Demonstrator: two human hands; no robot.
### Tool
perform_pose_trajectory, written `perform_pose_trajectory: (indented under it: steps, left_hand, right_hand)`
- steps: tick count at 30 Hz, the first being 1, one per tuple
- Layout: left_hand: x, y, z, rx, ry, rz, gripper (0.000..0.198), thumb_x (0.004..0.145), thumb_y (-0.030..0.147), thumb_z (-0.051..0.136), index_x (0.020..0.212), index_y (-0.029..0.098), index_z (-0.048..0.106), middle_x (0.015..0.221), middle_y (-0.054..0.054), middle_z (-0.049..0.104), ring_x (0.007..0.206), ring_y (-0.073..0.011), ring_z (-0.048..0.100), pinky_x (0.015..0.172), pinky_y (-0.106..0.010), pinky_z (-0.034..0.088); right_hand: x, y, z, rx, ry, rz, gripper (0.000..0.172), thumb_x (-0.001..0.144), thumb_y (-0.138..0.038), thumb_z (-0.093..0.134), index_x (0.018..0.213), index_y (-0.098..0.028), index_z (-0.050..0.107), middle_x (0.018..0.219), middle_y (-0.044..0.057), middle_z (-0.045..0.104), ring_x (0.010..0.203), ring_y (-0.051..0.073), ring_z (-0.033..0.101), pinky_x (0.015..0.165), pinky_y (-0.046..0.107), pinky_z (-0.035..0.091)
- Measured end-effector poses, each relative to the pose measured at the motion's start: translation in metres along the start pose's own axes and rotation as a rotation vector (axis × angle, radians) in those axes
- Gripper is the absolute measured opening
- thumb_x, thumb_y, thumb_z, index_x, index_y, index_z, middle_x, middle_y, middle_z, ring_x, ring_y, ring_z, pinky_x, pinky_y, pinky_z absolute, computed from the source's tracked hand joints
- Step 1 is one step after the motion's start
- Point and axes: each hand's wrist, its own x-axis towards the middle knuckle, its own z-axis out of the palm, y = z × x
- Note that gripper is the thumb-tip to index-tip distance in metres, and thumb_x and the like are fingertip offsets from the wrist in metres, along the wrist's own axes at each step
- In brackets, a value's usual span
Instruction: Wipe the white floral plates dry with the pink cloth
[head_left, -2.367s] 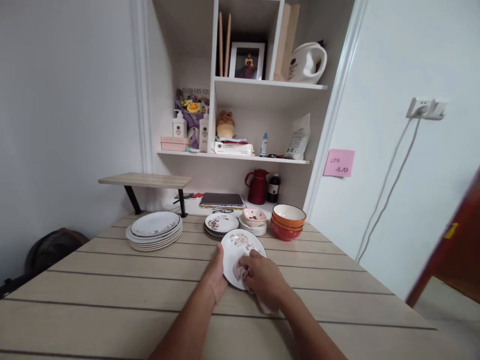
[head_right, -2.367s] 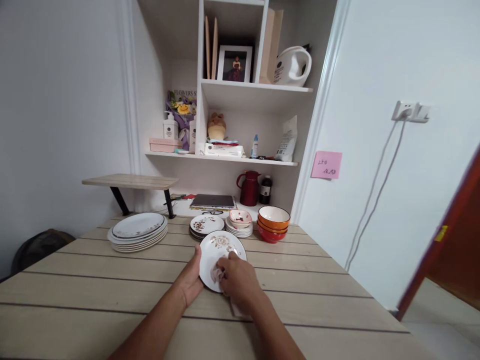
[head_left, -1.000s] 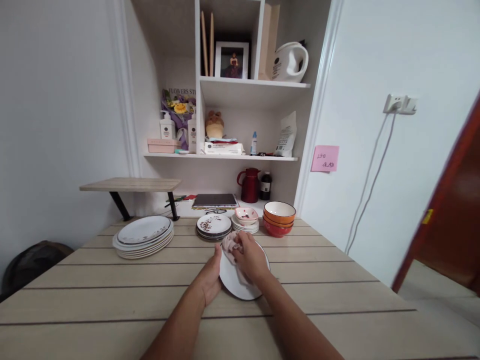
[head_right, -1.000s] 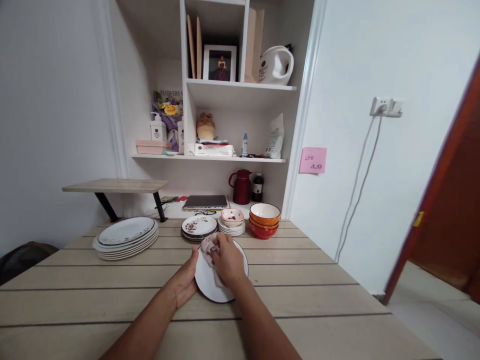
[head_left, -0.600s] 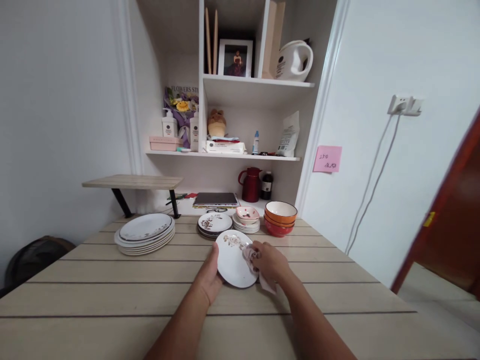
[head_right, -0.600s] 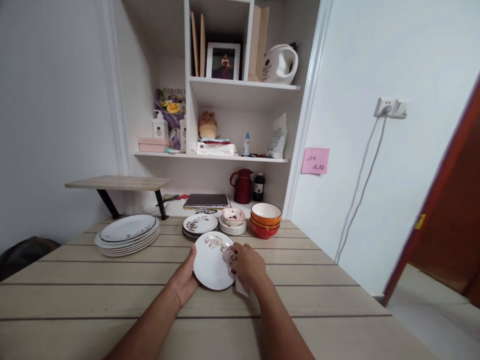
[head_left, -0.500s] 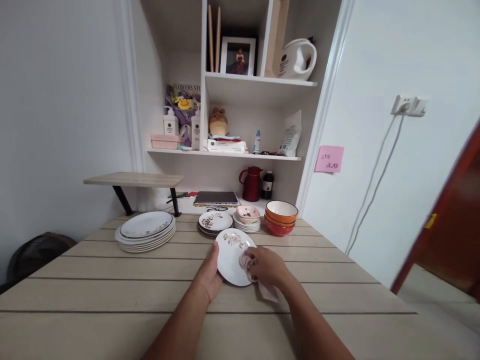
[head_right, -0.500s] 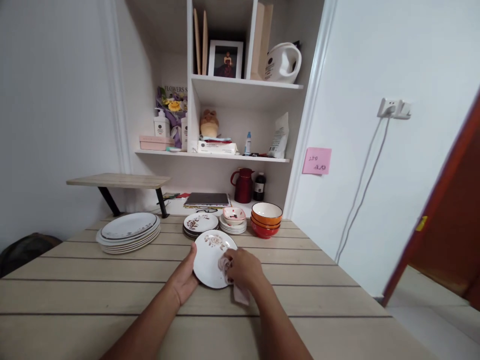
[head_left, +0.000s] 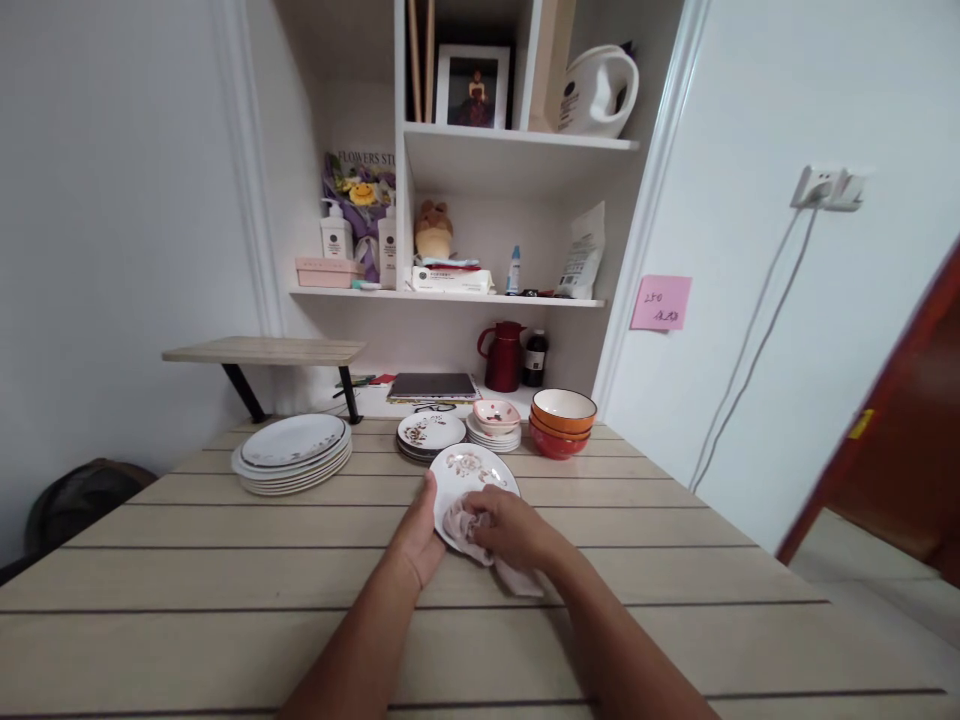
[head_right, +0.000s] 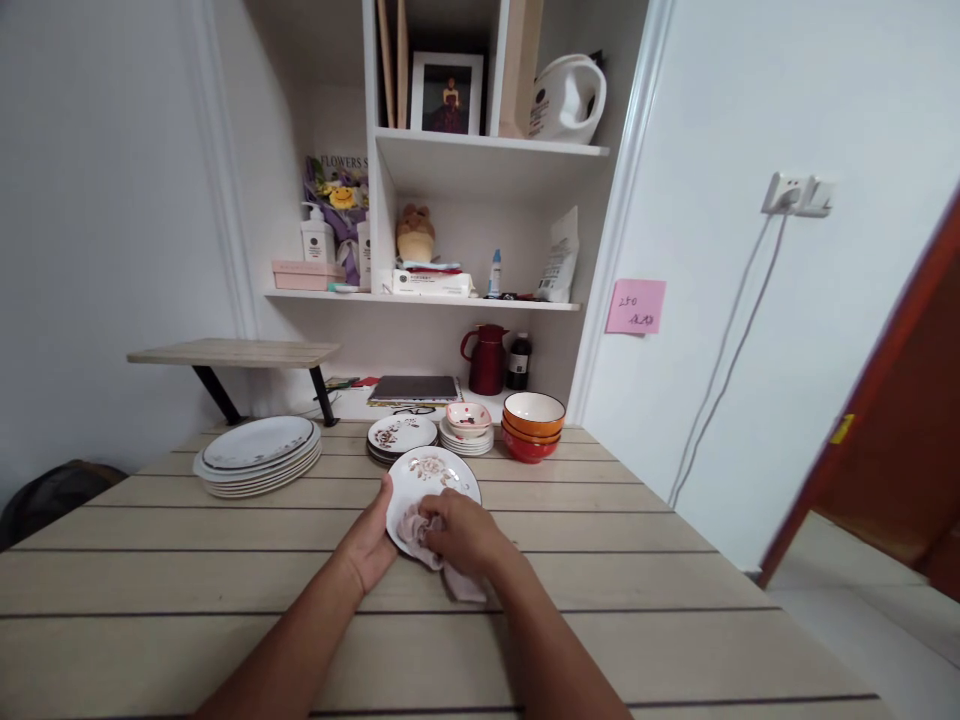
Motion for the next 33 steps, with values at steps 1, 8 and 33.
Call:
perform_pose_trajectory:
  steps: [1,8,33]
  left_hand:
    - [0.0,0.0,0.0,-0.001,0.002,0.005,0.061,0.087,0.051,0.048,0.132,0.011,0.052,0.13,-0.016,0.061,0.124,-0.0282,0.054,0.11,-0.041,0.036]
    - [-0.002,0.001,-0.001,0.008,-0.012,-0.015,0.065,0.086,0.054,0.047,0.138,0.014,0.047,0.13,-0.015,0.061,0.125,-0.0282,0.052,0.11,-0.044,0.035]
    - [-0.003,0.004,0.002,0.13,0.054,-0.038,0.066,0.085,0.058,0.047,0.136,0.017,0.049,0.13,-0.014,0.061,0.125,-0.0274,0.053,0.11,-0.043,0.035]
  right_hand:
    - [-0.001,0.003,-0.003,-0.01,-0.022,0.029,0.025,0.07,-0.014,0.058,0.092,-0.023,0.065,0.091,0.001,0.062,0.081,0.016,0.054,0.068,0.023,0.034]
    - [-0.01,0.005,-0.011,-0.212,0.015,0.16,0.028,0.071,-0.017,0.057,0.096,-0.025,0.066,0.095,0.004,0.062,0.08,0.018,0.055,0.062,0.025,0.027]
    - [-0.008,0.016,-0.022,-0.253,0.166,0.364,0.035,0.076,-0.019,0.059,0.109,-0.03,0.065,0.1,0.006,0.064,0.082,0.021,0.06,0.061,0.027,0.031]
